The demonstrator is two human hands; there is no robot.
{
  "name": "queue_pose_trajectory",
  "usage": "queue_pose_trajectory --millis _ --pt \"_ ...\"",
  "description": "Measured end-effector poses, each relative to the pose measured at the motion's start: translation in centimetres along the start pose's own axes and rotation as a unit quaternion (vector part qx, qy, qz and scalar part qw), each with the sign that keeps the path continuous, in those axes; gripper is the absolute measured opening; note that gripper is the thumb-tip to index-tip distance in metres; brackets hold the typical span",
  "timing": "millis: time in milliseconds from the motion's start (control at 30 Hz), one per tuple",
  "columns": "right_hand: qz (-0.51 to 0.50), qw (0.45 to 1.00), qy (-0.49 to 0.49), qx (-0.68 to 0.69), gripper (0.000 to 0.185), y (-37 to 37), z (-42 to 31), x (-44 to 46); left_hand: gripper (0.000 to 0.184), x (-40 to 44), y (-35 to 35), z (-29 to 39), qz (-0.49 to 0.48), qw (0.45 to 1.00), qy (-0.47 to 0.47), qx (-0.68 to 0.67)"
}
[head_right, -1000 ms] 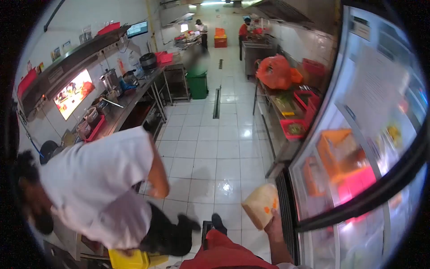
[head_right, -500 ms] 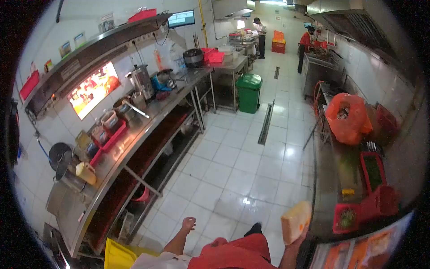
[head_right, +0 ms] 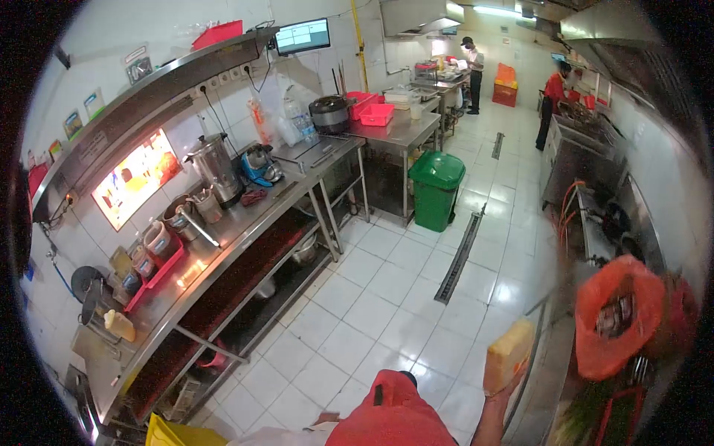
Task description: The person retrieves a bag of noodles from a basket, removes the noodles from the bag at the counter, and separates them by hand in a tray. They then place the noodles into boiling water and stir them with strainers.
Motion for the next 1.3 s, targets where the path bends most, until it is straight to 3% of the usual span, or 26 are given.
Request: queue_pose_trajectory --millis 67,167,267,333,367,433,467,500,533,600,633,700,767,867,933,967,1033,1067,1233,1300 --pt "0.025 1.0 -0.004 -0.009 0.064 -4.7 1.1 4.4 0.027 0.1 -2.4 0.7 0.006 0.998 0.043 0.035" --pt "-0.008 0.995 -0.031 0.09 0.063 -8.5 4.8 12.8 0.031 1.5 -6.4 6.4 0.016 0.994 0.072 0.082" --pt "-0.098 0.993 0.045 0.05 0.061 -11.8 6.5 19.5 0.035 3.1 -10.4 15.1 0.034 0.986 0.061 0.149" --pt "-0.043 0.992 -0.06 0.103 0.062 -10.0 8.1 24.3 0.039 4.6 -13.5 22.8 0.056 0.968 0.002 0.243" --pt "-0.048 0.992 -0.062 0.098 0.062 -8.7 8.3 27.2 0.041 5.3 -15.5 27.8 0.072 0.942 -0.057 0.323" --pt "-0.015 0.998 -0.027 0.047 0.062 -6.8 7.7 31.3 0.045 6.6 -20.9 39.7 0.126 0.809 -0.234 0.524" --pt "0.006 1.0 -0.013 0.02 0.062 -6.9 7.3 32.8 0.046 6.6 -23.6 45.6 0.153 0.774 -0.284 0.544" --pt "0.029 1.0 0.003 -0.006 0.063 -7.5 7.1 34.3 0.037 7.9 -25.8 51.4 0.132 0.849 -0.279 0.429" --pt "0.047 0.999 0.008 -0.022 0.063 -7.5 7.1 35.7 0.041 7.2 -30.5 57.8 0.179 0.627 -0.495 0.574" --pt "0.079 0.995 0.021 -0.062 0.063 -8.1 7.1 39.1 0.041 1.1 -34.8 67.8 0.115 0.826 -0.436 0.337" --pt "0.091 0.993 0.025 -0.078 0.063 -8.1 7.0 41.0 0.041 -4.3 -36.8 72.8 0.086 0.885 -0.417 0.19" --pt "0.113 0.987 0.034 -0.111 0.063 -8.2 7.1 45.3 0.038 -8.1 -42.0 78.4 0.051 0.893 -0.421 0.148" --pt "0.12 0.984 0.034 -0.126 0.064 -8.2 7.3 50.2 0.04 -10.6 -46.8 82.8 -0.045 0.9 -0.43 0.052" --pt "0.139 0.98 0.037 -0.138 0.064 -8.3 7.1 57.0 0.041 -7.7 -52.7 83.7 -0.073 0.918 -0.383 0.068" --pt "0.135 0.98 0.033 -0.141 0.065 -9.6 8.0 62.2 0.039 1.1 -55.8 81.9 -0.032 0.899 -0.382 0.213" --pt "0.125 0.982 0.023 -0.138 0.065 -10.5 8.8 65.1 0.039 3.6 -56.2 79.8 -0.091 0.905 -0.345 0.233" --pt "0.102 0.985 0.0 -0.143 0.065 -13.4 11.0 71.2 0.035 4.0 -56.3 75.9 -0.039 0.967 -0.051 0.247" --pt "0.085 0.985 -0.018 -0.149 0.065 -14.9 12.4 74.3 0.033 4.2 -56.1 74.1 -0.021 0.968 0.006 0.249" --pt "-0.018 0.984 -0.128 -0.125 0.066 -20.1 20.9 88.7 0.028 6.7 -56.2 70.5 0.115 0.971 0.094 0.187" --pt "-0.131 0.973 -0.185 -0.047 0.064 -24.3 25.1 93.4 0.026 7.7 -57.9 72.1 0.157 0.968 0.127 0.151"
Point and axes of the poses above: each hand's wrist, its own x-axis towards the middle knuckle, its own y-axis out of the back of the hand, z = x × y, the point moved 5 cm from there along x, towards the middle knuckle, and after that the axes turned 14 degrees about y, right-handed, at the moved point
